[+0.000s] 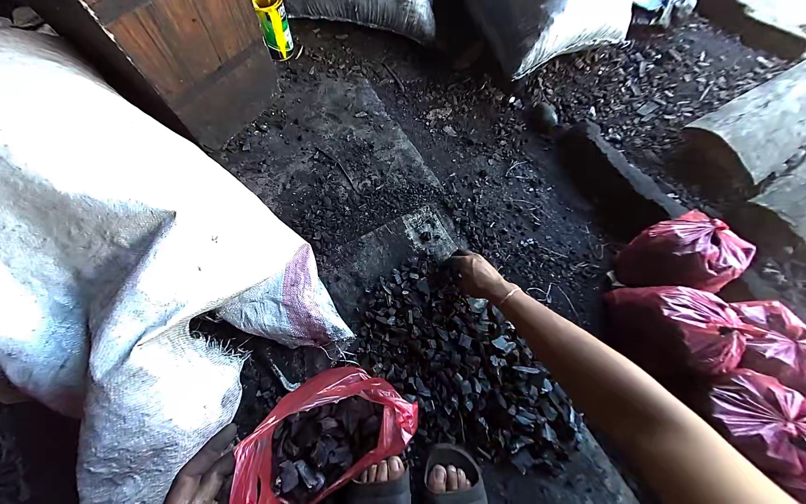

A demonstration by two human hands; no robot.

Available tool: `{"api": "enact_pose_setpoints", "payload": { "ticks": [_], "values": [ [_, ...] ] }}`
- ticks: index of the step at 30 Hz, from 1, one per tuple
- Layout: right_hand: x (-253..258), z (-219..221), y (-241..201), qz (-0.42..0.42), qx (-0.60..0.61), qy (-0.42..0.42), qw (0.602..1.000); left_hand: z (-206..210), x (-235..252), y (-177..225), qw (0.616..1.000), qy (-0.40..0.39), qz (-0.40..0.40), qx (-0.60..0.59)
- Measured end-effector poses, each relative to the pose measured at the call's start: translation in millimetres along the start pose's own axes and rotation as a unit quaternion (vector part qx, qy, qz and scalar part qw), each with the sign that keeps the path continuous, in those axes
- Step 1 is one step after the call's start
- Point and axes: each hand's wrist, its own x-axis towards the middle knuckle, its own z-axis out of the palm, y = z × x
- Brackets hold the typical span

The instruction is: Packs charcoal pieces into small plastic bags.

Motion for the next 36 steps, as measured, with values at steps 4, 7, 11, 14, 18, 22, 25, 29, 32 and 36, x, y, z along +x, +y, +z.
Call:
{"api": "enact_pose_setpoints", "payload": {
  "ticks": [4, 7, 11, 14, 18, 22, 25, 29, 32, 36],
  "values": [
    [-0.3, 3.3, 8.5, 0.002, 0.028, 0.030, 0.999, -0.4, 3.2, -0.3, 1.000, 0.003, 0.002, 0.012],
    [-0.4, 4.4, 11.7, -0.001, 0.034, 0.028, 0.999, -0.4, 4.4, -0.6, 1.000, 0.001, 0.002, 0.018],
    [-1.4, 6.6, 16.7, -0.012, 0.047, 0.034, 0.998, 2.6, 3.4, 0.2, 1.000, 0.002, 0.005, 0.025],
    [-6.2, 1.0, 21.1, 0.020, 0.090, 0.049, 0.995, 4.1, 2.3, 0.4, 1.000, 0.003, 0.004, 0.027],
    [-29.7, -33.8, -9.1, 0.038, 0.199, 0.104, 0.974, 9.2, -0.8, -2.3, 0.999, 0.021, 0.020, 0.027],
    [-74.8, -65.2, -98.9, -0.161, 0.375, 0.058, 0.911, 27.3, 4.8, -2.1, 0.997, 0.043, 0.055, 0.018],
    [-107.9, -47.5, -173.1, -0.348, 0.366, -0.044, 0.862, 37.4, 9.6, -0.2, 0.996, 0.045, 0.070, 0.016],
    [-146.2, -11.6, -236.6, -0.477, 0.213, -0.076, 0.849, 40.4, 10.3, -3.7, 0.997, 0.027, 0.067, 0.022],
    [-127.9, -5.9, -224.3, -0.447, 0.216, -0.039, 0.867, 29.2, 7.1, -2.5, 0.998, 0.007, 0.056, 0.021],
    [-62.6, -25.6, -147.7, -0.234, 0.216, 0.070, 0.945, 17.0, 6.8, -2.2, 0.999, -0.014, 0.037, 0.007]
  ]
}}
